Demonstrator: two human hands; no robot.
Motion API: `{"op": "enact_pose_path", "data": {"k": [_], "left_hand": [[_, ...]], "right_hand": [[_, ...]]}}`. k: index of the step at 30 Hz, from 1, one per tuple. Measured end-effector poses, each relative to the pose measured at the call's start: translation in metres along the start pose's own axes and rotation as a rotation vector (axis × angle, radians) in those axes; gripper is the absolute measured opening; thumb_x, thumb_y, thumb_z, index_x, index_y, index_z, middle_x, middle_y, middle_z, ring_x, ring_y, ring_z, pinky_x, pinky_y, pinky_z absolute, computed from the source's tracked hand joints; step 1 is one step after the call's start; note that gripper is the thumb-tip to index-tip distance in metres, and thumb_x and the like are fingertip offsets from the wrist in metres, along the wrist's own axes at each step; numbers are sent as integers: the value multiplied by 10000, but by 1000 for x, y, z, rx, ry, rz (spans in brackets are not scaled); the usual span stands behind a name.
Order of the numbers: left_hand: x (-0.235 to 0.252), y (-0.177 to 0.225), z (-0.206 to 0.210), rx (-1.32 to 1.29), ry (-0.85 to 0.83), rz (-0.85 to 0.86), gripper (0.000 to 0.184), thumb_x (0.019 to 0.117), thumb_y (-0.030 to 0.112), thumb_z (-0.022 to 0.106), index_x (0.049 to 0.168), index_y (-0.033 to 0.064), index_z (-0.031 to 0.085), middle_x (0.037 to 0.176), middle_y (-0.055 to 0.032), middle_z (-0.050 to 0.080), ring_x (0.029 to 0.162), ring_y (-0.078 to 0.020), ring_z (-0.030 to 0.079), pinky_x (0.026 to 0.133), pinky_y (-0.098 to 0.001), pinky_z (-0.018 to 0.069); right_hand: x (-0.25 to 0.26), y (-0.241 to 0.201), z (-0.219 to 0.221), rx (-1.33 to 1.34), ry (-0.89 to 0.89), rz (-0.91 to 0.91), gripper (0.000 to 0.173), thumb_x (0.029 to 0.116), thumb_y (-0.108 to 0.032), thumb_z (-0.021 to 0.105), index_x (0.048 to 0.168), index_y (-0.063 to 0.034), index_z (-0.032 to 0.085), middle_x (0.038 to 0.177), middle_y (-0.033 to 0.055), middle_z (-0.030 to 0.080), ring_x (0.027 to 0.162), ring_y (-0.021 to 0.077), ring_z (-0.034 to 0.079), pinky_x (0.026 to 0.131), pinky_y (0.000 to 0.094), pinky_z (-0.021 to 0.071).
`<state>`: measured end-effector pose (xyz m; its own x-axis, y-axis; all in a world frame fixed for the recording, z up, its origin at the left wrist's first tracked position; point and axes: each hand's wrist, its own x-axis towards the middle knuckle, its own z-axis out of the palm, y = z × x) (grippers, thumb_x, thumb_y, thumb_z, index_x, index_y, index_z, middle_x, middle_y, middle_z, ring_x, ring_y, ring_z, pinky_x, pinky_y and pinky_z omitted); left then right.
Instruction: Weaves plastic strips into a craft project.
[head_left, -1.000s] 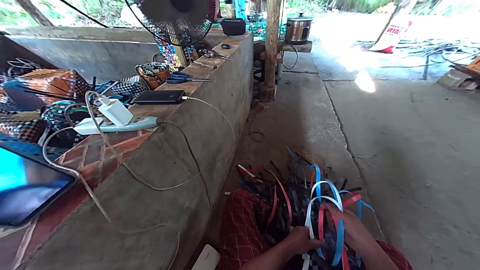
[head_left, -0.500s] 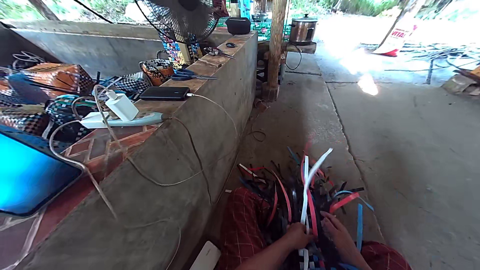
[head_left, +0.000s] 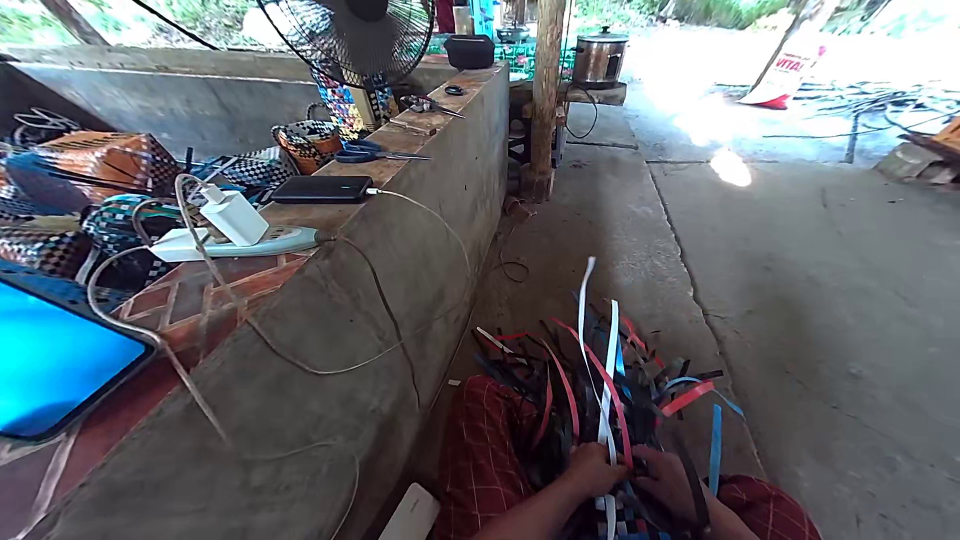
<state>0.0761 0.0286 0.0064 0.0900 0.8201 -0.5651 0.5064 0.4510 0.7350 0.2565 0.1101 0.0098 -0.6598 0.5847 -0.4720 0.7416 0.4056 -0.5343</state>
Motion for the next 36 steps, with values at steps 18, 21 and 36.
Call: {"op": "enact_pose_path", "data": {"k": [18, 21, 36], "left_hand": [[-17, -6, -7, -68, 356, 145, 926, 841, 313, 841, 1597, 75, 360, 1531, -320, 406, 1404, -436, 440, 1159, -543, 395], [-40, 5, -24, -216, 472, 208, 722, 908, 321, 783, 1538, 135, 483, 1493, -273, 445, 1286, -339, 542, 1046, -441, 501], [-94, -45, -77, -516, 634, 291, 456, 1134, 178, 254, 1237, -18, 652, 1170, -91, 704, 1075, -150, 675, 993, -360, 543]], "right_hand": [[-11, -78, -12, 145, 247, -170, 419, 914, 57, 569, 1316, -24, 654, 1372, 288, 555, 1247, 422, 569, 1055, 514, 489], [-1, -61, -9, 71, 232, -160, 331, 960, 55, 495, 1226, 40, 690, 1318, 296, 606, 1269, 451, 556, 1102, 540, 439], [19, -43, 11, -38, 152, -214, 176, 968, -110, 683, 1120, -29, 716, 1136, 207, 706, 1158, 452, 626, 981, 645, 481]]}}
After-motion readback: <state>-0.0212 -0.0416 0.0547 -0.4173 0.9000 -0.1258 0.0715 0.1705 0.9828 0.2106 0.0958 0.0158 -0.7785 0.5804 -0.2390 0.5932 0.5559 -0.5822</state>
